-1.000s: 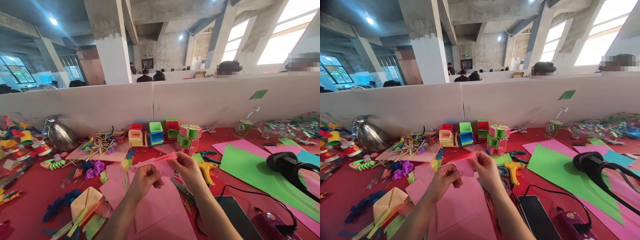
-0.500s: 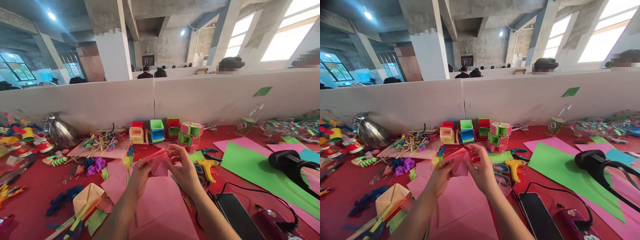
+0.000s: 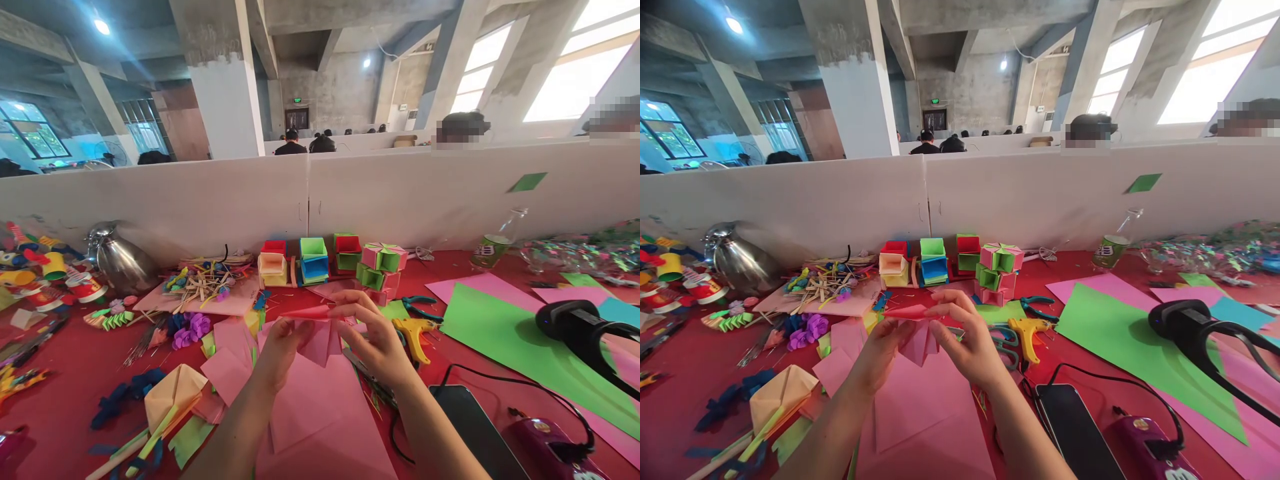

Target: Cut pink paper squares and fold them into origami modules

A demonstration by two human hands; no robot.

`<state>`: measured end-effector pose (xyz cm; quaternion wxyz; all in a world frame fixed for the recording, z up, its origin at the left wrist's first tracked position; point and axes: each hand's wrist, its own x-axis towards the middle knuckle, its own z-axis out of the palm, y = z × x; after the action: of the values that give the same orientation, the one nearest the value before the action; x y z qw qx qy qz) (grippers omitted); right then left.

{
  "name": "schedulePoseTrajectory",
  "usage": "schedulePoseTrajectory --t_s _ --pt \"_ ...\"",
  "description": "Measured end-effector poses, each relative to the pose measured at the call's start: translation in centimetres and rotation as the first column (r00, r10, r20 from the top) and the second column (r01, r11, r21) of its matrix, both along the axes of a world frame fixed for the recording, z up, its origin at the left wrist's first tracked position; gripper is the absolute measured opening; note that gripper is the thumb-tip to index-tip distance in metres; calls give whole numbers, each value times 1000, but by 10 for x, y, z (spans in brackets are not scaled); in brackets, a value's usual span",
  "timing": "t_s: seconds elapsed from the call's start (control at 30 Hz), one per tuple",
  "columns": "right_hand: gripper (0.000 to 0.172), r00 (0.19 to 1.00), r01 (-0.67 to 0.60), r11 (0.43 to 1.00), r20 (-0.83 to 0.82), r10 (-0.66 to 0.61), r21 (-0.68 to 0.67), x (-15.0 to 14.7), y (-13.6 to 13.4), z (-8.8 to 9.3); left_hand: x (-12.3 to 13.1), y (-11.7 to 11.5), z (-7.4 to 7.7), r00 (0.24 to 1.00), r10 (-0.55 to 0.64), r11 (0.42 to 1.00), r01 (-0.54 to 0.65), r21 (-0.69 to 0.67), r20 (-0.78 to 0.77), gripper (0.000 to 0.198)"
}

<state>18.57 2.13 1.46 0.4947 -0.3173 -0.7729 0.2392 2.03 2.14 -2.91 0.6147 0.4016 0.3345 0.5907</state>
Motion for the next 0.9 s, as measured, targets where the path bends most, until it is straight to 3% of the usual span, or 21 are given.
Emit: schedulePoseTrajectory --t_s 0.07,0.2,0.4,0.5,0.63,0.9 --pt "16 1000 -3 1000 -27 3 -18 2 0 1 1 -1 2 999 -15 998 17 -59 47 26" --pt "13 995 43 998 -85 -46 -39 3 0 4 3 -2 3 980 79 980 -43 -193 182 24" --pt "12 998 26 995 -59 -32 -97 1 0 4 6 1 1 949 188 941 -99 -324 255 28" --pt "14 999 46 987 -3 -47 -156 -3 0 1 9 1 2 922 233 948 -146 -282 310 26" --pt "15 998 65 955 -4 -69 -290 -10 2 -5 11 -1 3 933 203 971 -151 -187 297 23" --pt "31 994 25 918 -92 -66 -395 -19 0 -10 14 -3 3 934 213 958 -141 -250 289 22"
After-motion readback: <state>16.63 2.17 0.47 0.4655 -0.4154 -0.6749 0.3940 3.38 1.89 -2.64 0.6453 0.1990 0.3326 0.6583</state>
